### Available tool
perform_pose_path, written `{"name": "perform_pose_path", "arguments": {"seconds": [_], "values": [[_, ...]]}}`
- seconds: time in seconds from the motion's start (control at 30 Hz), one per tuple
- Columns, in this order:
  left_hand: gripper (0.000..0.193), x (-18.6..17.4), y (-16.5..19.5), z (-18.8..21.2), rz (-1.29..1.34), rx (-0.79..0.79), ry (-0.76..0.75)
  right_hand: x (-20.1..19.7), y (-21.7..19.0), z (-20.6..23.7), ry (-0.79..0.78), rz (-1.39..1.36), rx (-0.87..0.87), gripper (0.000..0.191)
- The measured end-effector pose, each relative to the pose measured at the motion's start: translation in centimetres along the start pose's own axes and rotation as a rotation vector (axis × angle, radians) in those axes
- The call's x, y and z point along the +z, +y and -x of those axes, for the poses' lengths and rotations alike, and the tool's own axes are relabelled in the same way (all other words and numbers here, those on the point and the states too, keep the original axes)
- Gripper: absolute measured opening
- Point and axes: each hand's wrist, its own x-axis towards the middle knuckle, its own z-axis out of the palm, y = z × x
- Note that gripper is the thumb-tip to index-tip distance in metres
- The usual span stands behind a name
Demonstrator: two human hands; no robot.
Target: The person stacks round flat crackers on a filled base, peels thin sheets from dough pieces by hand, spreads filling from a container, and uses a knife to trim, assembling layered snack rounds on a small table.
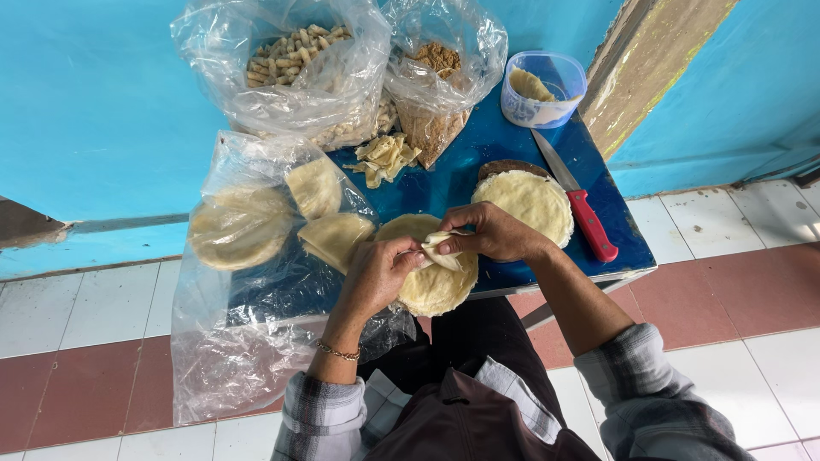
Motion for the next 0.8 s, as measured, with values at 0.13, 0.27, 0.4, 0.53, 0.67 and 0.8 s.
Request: {"name": "perform_pose_path", "arguments": {"seconds": [0.13, 0.27, 0.4, 0.53, 0.67, 0.8], "values": [[0.022, -0.4, 0.0, -0.1, -0.083, -0.140, -0.057, -0.1, 0.9, 0.3, 0.026, -0.091, -0.017, 0.022], [0.023, -0.3, -0.2, -0.1, 0.020, -0.043, -0.033, 0.1, 1.0, 0.4, 0.024, -0.168, 0.055, 0.023], [0.021, -0.2, 0.2, 0.3, 0.028, 0.069, -0.027, 0.0, 0.6, 0.4, 0.026, -0.132, 0.037, 0.022], [0.017, -1.0, 1.0, 2.2, -0.038, 0.003, -0.120, -0.2, -0.1, 1.7, -0.031, 0.103, -0.186, 0.023], [0.026, -1.5, 1.4, 4.1, -0.464, 0.281, 0.175, 0.8, -0.3, 3.2, 0.030, 0.211, -0.221, 0.023], [0.010, -1.5, 0.9, 2.8, -0.495, 0.184, 0.192, 0.7, 0.1, 2.2, 0.191, 0.121, -0.004, 0.021]]}}
